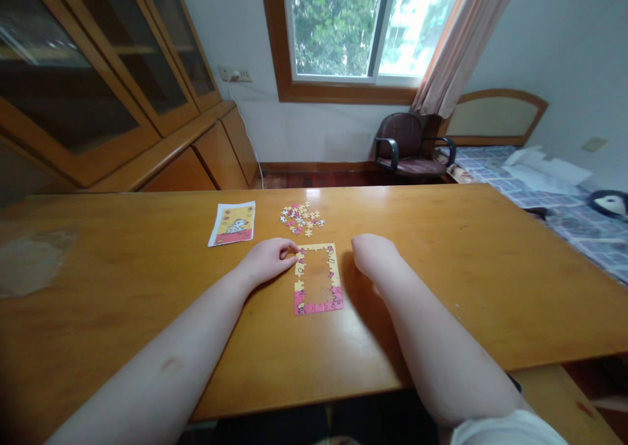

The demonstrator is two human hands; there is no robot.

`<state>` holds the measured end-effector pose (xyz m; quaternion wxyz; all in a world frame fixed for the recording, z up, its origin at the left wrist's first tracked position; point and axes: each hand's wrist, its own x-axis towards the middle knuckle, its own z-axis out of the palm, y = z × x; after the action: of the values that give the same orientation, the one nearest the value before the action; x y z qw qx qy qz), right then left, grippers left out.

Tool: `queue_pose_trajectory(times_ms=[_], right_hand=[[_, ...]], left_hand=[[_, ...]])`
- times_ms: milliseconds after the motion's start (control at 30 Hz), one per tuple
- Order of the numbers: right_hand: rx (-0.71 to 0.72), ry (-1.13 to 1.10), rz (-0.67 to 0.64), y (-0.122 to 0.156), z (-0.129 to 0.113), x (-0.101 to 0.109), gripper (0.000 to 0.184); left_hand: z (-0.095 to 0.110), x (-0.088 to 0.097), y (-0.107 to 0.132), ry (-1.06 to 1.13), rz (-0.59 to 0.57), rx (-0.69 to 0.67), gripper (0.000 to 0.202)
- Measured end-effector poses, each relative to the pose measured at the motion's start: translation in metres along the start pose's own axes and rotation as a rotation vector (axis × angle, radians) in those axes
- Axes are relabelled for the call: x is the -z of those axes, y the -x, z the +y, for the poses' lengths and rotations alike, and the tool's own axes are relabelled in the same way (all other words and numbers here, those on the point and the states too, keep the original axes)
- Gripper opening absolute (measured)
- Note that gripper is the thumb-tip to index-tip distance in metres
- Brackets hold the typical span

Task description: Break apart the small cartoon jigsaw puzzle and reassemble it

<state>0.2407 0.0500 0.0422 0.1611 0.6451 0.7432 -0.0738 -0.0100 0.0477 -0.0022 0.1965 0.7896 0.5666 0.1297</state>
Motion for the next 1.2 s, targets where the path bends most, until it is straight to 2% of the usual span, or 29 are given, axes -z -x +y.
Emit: queue_pose_trajectory(times_ms=[133,367,667,900,1067,1200], right_hand=[[-0.003,0.010,-0.106,-0.005,0.012,-0.002,0.029],[-0.019,0.071,-0.195,-0.009,0.009,-0.002,0.026],[0.035,0.039,-0.129,-0.007,0.005,-0.005,0.027],[0.007,-0.074,0.066,-0.019,0.013,-0.007,0.027],[0.011,-0.137,0.009,-0.026,0.011,-0.006,0.016],[0.031,-0.130,-0.008,-0.026,0.012,-0.007,0.015]], left_hand=[[0.001,0.001,0.000,-0.001,0.000,0.001,0.022],[0.000,0.000,0.000,-0.009,-0.007,0.001,0.024],[0.002,0.003,0.001,-0.002,-0.011,0.004,0.024],[0.003,0.003,0.001,-0.010,-0.016,0.012,0.024],[0.001,0.001,0.000,-0.014,-0.008,0.001,0.024],[0.001,0.001,0.000,-0.009,-0.011,0.000,0.024]])
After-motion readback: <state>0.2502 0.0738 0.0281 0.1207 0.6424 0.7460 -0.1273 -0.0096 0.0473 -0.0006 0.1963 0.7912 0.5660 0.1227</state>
